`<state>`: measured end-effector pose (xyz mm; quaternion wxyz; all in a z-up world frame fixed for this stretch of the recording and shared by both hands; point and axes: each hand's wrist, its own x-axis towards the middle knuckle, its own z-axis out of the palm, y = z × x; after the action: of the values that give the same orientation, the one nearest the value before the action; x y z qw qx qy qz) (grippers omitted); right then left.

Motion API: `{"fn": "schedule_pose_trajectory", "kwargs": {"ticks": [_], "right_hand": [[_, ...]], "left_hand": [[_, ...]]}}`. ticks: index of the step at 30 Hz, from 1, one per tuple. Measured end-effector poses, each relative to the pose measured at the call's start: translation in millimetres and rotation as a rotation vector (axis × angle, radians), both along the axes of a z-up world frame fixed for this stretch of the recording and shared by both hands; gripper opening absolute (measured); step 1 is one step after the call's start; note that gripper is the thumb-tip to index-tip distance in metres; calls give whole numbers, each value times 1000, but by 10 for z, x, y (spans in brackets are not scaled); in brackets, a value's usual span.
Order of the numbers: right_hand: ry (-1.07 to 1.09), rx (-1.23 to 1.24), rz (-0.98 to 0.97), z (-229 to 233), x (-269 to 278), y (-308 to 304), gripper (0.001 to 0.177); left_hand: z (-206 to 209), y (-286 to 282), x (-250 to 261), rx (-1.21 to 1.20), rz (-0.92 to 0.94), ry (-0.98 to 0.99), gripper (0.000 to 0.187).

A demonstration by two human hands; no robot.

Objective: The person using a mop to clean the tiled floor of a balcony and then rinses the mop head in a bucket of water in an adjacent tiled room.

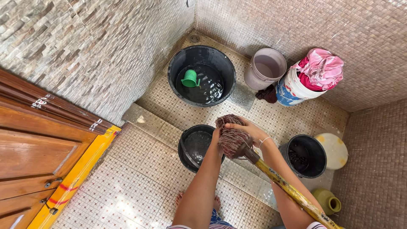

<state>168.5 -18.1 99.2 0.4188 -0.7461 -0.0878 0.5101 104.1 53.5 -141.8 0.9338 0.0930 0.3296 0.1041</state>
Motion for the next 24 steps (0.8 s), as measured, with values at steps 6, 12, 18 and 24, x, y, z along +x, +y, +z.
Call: {"fn": "schedule_pose_trajectory", "kwargs": {"ticks": [6,12,18,24], "right_hand": [[-11,122,-100,-410,162,18,73],[-292,19,64,-764,346,13,56],[-544,-92,240,-949,431,-14,58],[-643,-68,330,-1012,467,-42,57]], "left_hand": [[5,54,133,-14,61,121,33],[-15,-15,115,53,24,-13,30],[190,-60,22,270,-104,26,34],[512,-33,-50,10,51,-163,36]]}}
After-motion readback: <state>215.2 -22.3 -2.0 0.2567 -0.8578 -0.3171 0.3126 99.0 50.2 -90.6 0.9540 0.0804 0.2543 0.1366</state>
